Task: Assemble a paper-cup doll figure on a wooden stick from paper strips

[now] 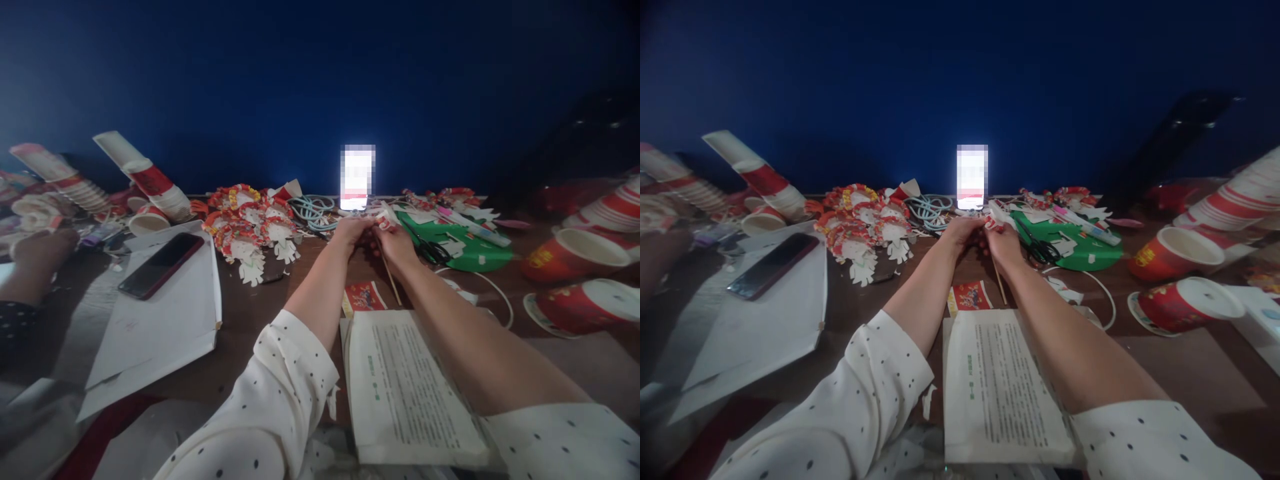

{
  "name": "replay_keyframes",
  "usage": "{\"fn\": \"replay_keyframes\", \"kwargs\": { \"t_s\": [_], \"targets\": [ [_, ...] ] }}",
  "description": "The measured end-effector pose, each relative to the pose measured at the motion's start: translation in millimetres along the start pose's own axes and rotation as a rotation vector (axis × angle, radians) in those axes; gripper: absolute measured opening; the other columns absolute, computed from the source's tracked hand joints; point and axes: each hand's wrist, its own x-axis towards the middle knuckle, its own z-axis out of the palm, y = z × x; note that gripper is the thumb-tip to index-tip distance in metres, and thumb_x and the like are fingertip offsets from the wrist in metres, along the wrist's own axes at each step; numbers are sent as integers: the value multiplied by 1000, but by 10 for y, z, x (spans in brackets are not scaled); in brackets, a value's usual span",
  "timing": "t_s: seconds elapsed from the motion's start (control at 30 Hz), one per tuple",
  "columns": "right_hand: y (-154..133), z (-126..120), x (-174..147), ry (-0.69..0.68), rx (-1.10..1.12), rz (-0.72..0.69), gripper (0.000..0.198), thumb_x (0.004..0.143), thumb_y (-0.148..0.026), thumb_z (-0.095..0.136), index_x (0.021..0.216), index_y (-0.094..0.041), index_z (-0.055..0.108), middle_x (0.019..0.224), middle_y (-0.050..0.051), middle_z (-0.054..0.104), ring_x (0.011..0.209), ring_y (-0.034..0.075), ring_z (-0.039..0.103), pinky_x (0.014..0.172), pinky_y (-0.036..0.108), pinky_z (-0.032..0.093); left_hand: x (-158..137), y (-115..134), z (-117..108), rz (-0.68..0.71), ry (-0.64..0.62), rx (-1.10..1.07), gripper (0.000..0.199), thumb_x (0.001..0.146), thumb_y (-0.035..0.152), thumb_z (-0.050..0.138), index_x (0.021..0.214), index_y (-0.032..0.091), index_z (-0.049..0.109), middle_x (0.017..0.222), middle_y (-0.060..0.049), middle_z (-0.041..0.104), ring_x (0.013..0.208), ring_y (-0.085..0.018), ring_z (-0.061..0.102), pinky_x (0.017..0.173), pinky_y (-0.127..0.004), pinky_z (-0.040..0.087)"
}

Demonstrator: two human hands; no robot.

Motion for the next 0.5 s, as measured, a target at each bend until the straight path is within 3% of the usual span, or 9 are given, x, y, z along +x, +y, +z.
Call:
{"fn": "replay_keyframes", "kwargs": {
  "t_s": [0.5],
  "targets": [
    [49, -12, 67, -39, 73, 46, 14, 75, -29, 71, 70, -23, 59, 53, -4, 55, 46, 12, 46, 37, 23, 31, -24, 34, 17, -40, 21, -7, 23, 87, 15, 65, 68, 16, 53, 52, 3, 49, 48, -6, 46, 56, -19, 43]
  ]
}}
